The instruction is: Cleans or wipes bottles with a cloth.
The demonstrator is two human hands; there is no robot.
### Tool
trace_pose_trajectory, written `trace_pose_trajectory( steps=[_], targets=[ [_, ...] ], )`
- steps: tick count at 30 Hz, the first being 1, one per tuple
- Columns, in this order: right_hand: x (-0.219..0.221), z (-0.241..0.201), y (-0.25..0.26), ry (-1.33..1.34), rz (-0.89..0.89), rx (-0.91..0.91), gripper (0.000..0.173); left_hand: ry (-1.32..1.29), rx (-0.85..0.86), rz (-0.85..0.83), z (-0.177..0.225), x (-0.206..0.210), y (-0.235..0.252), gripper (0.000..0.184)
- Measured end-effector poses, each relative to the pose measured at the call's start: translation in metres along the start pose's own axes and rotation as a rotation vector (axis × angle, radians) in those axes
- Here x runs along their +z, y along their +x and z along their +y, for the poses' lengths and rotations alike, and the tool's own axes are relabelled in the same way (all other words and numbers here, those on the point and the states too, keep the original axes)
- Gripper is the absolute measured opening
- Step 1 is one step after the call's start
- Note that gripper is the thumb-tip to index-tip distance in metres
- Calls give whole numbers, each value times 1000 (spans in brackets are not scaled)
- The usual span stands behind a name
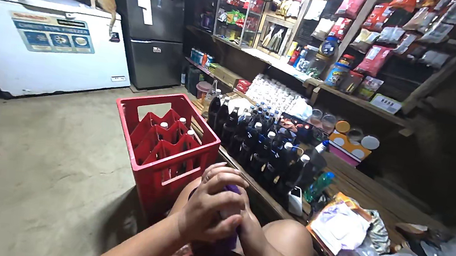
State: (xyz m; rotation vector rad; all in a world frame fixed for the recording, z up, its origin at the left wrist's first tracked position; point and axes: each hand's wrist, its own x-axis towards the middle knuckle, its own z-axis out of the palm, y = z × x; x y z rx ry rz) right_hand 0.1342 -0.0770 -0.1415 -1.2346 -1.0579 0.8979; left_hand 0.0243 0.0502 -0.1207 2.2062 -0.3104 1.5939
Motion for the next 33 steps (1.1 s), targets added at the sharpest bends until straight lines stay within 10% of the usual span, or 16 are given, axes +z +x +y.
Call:
trace_pose_trajectory(
  steps=[6, 14, 24, 33],
  targets=[
    [-5, 14, 7, -102, -75, -425, 65, 29, 6, -6, -3, -1, 0, 36],
    [-10, 16, 20, 2, -16, 222, 52, 111, -89, 54, 0, -2, -1, 30],
    [-9, 17, 12, -105, -109, -325, 64, -278, -429, 210, 2, 2, 10, 35],
    [-10, 19, 19, -18, -166, 85, 59, -439, -417, 254, 6, -8, 12, 23]
  ],
)
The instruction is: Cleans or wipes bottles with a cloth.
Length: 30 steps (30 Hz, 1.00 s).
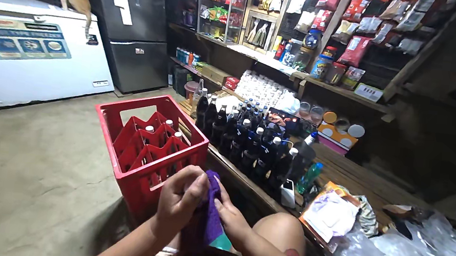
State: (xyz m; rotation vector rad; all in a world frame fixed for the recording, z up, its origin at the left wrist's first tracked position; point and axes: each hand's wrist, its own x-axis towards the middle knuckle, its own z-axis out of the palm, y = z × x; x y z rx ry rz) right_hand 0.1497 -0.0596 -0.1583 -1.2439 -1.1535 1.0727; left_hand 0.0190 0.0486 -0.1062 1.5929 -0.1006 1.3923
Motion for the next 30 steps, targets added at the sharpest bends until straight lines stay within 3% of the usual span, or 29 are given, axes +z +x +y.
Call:
trace_pose_trajectory(
  steps=[3, 8, 12, 15, 17, 21, 23, 25, 30],
  targets=[
    [2, -2, -3, -36, -14, -93, 63, -54, 45, -67, 4, -11, 10, 28],
    [1, -5, -12, -124, -8, -313, 65, -22, 196, -479, 3, -13, 19, 42],
    [-2, -7, -14, -194, 53, -444, 56, 107, 313, -467, -14, -4, 13, 39],
    [-8, 0, -9, -136, 33, -444, 62, 243, 362, -446, -16, 0, 11, 36],
    [-11, 1, -3, -36, 17, -383, 59, 280, 367, -423, -17, 1, 11, 38],
    [-10, -3, -1, 27, 94, 147, 54, 325, 379, -392, -18, 2, 11, 39],
    [-6, 0, 0, 37, 125, 184, 53, 338, 379, -393, -18, 2, 10, 39],
    [-2, -7, -3, 26, 130, 93, 52, 336, 374, -375, -18, 0, 10, 41],
    [-3, -17, -14, -215, 38, -488, 52, 321, 358, -355, -19, -1, 9, 40]
  ],
)
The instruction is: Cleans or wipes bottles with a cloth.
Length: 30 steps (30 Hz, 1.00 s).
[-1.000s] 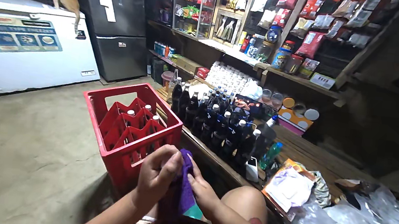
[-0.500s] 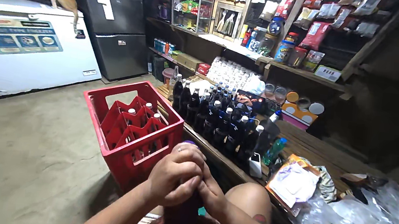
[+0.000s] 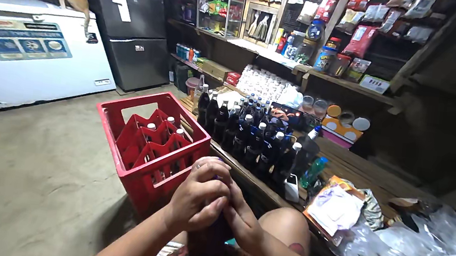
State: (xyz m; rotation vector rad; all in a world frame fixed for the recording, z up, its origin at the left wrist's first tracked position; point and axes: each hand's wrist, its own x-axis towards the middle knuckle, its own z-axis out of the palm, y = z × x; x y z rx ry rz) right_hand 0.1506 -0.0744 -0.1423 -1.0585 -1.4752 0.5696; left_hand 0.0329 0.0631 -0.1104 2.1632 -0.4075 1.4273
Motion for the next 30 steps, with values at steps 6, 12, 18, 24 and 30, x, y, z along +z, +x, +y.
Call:
trace_pose_trajectory(
  steps=[6, 12, 18, 24, 30],
  targets=[
    [1, 16, 1, 212, 54, 256, 59, 31, 12, -45, 4, 4, 0, 38],
    [1, 25, 3, 223, 27, 670, 57, 40, 25, -62, 7, -1, -5, 40],
    [8, 2, -1, 140, 37, 211, 56, 4, 26, -34, 8, -3, -7, 40],
    [1, 21, 3, 210, 4, 275, 57, 15, 21, -53, 8, 0, -5, 40],
    [4, 7, 8, 166, 8, 579, 52, 13, 30, -73, 11, -3, -7, 39]
  ],
)
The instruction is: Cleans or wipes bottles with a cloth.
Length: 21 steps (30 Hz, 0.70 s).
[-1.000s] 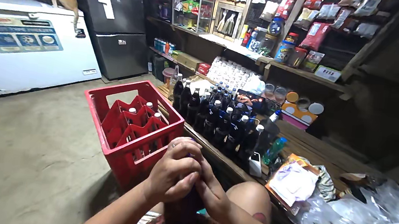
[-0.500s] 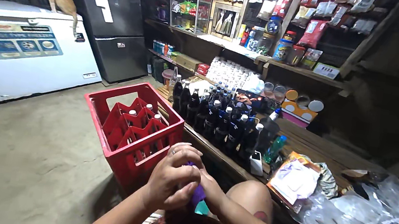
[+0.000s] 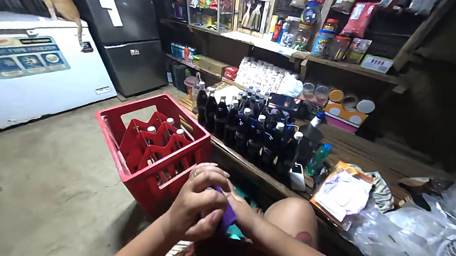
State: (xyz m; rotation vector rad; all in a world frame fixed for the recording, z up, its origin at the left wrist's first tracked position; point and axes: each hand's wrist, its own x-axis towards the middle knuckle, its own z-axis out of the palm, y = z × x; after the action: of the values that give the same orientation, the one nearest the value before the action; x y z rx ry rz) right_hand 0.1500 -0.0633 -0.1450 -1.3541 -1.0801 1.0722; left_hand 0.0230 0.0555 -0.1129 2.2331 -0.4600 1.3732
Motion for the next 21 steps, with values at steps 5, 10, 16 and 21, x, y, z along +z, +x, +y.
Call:
trace_pose_trajectory(
  steps=[5, 10, 16, 21],
  targets=[
    [3, 5, -9, -162, -1, -439, 55, -16, 5, -13, 2, -4, -2, 38],
    [0, 15, -1, -11, 11, -444, 54, -8, 15, -34, 3, 1, -1, 38],
    [-8, 18, 7, -10, -25, -268, 56, -14, 24, -60, 4, 2, 0, 39],
    [-9, 17, 7, 13, -32, -235, 56, -21, 31, -68, 3, 3, 1, 40]
  ],
)
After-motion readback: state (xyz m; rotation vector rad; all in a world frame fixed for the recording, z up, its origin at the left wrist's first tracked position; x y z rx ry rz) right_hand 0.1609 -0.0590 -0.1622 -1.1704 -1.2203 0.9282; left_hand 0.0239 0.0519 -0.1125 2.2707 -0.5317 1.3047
